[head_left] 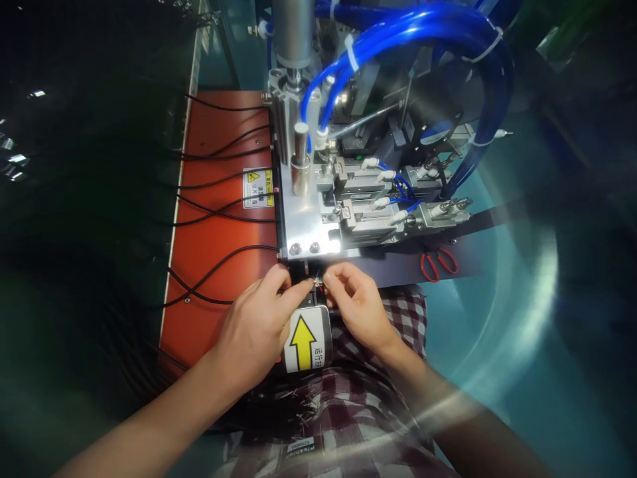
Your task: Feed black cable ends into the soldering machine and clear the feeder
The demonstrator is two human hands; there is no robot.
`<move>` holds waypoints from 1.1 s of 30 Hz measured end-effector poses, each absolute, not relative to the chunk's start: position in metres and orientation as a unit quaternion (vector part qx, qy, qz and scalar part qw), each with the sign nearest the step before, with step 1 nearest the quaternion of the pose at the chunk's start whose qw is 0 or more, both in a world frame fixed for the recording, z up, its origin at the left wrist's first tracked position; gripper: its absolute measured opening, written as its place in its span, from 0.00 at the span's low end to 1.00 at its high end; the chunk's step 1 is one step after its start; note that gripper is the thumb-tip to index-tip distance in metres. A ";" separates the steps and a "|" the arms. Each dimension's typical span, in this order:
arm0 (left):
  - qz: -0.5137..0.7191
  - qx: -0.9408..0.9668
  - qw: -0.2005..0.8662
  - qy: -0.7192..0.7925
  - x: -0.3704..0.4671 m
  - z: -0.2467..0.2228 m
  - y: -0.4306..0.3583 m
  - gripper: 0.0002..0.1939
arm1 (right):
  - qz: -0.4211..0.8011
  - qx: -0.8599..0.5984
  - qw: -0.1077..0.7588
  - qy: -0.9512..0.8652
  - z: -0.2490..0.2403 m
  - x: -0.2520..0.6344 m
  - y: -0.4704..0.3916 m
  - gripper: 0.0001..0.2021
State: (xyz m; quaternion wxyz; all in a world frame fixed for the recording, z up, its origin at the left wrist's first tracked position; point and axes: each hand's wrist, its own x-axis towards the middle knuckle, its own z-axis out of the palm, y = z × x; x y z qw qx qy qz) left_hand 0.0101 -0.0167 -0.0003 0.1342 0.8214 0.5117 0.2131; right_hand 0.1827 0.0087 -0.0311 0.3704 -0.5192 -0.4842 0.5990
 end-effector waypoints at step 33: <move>0.181 0.855 0.012 0.486 0.017 0.003 -0.017 0.15 | 0.584 -0.586 0.282 -0.486 -0.016 0.177 0.011 0.12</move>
